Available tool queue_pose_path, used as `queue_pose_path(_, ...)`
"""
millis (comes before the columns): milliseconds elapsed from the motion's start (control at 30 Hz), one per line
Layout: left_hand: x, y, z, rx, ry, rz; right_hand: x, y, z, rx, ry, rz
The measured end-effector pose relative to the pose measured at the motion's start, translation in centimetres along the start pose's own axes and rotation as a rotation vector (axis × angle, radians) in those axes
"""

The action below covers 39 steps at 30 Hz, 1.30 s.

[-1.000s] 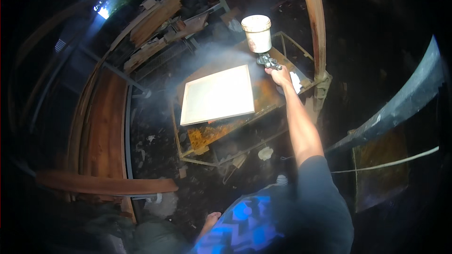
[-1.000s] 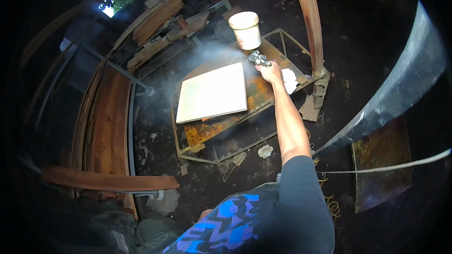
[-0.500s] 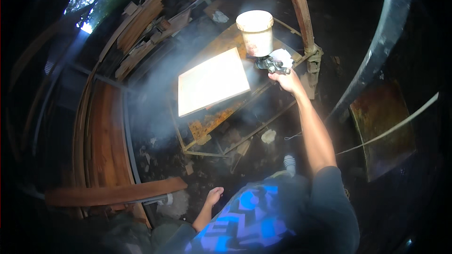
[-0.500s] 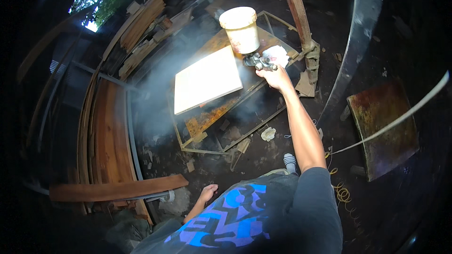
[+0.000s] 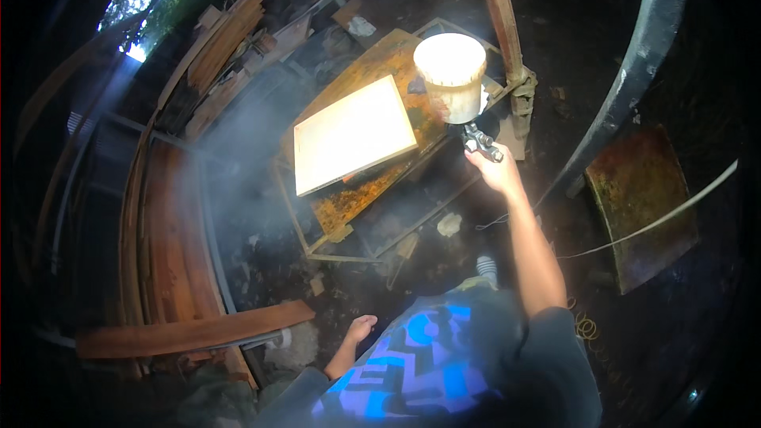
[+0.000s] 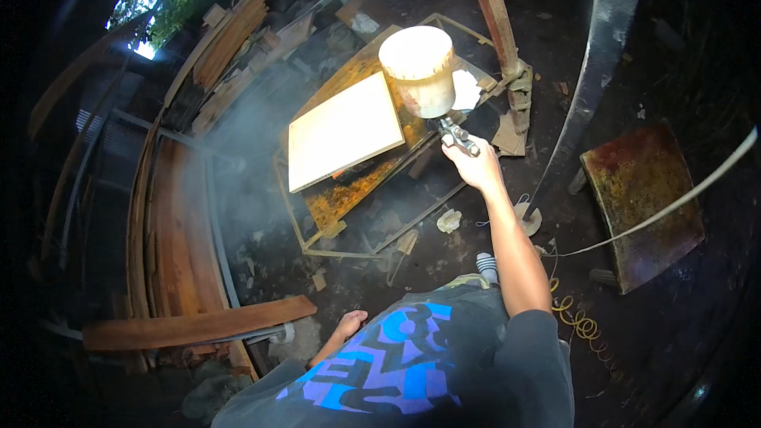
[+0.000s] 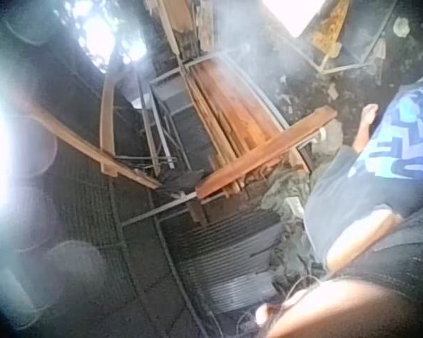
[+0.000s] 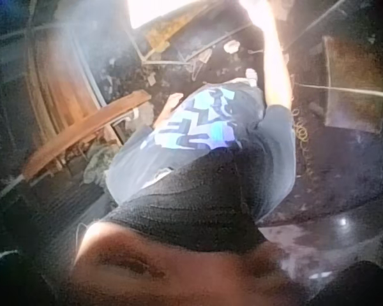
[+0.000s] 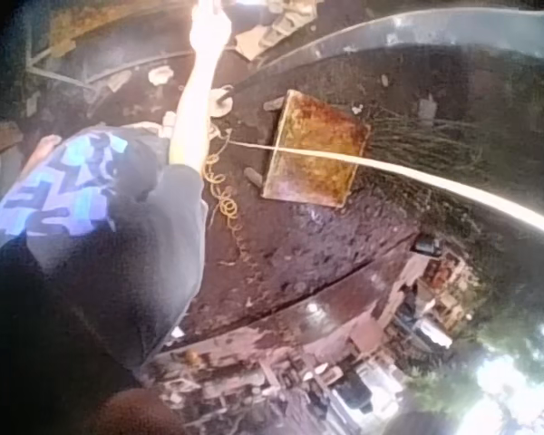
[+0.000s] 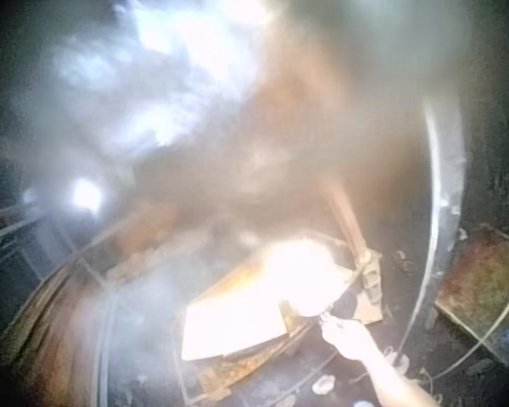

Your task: Clean a wood panel with a cloth, then apply a finish using a spray gun, and place it on a drying rack.

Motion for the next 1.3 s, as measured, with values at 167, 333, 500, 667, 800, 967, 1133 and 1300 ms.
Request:
queue_pose_path(167,-1.7,-0.5,1.7,-0.057,0.027,-0.027,0.8,0.5,-0.5,0.186,0.063,0.293)
queue_pose_path(333,-5.4,-2.9,2.5,-0.029,0.12,-0.031,-4.2,3.1,0.5,0.112,-0.113,0.264)
queue_pose_path(500,-9.1,-7.5,2.1,-0.194,0.258,-0.115,-11.1,6.8,-1.3,0.136,-0.097,0.403)
queue_pose_path(667,-11.5,-16.4,-2.2,-0.054,0.315,-0.022,-10.9,11.8,-1.9,0.125,-0.107,0.47)
queue_pose_path(800,-10.1,-22.6,-10.5,0.099,0.019,0.018,-7.8,11.7,0.8,0.082,-0.102,0.401)
queue_pose_path(967,-12.5,-25.8,-21.4,-0.423,0.164,-0.107,-1.1,10.3,2.1,-0.075,0.01,0.336)
queue_pose_path(1133,-17.5,-24.7,-23.5,-0.489,0.496,-0.079,8.2,11.7,-0.2,-0.01,-0.016,0.399)
queue_pose_path(1300,-15.2,-22.8,-14.8,-0.13,0.02,-0.163,14.7,14.7,2.0,-0.128,-0.016,0.422)
Point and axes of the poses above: each hand's wrist, its own x-axis away from the middle knuckle, its own y-axis out of the palm, z = x × y, the point moved 5 cm from there along -x, towards the middle knuckle, and after that the axes turned 13 degrees about z, right-handed, at the moved point
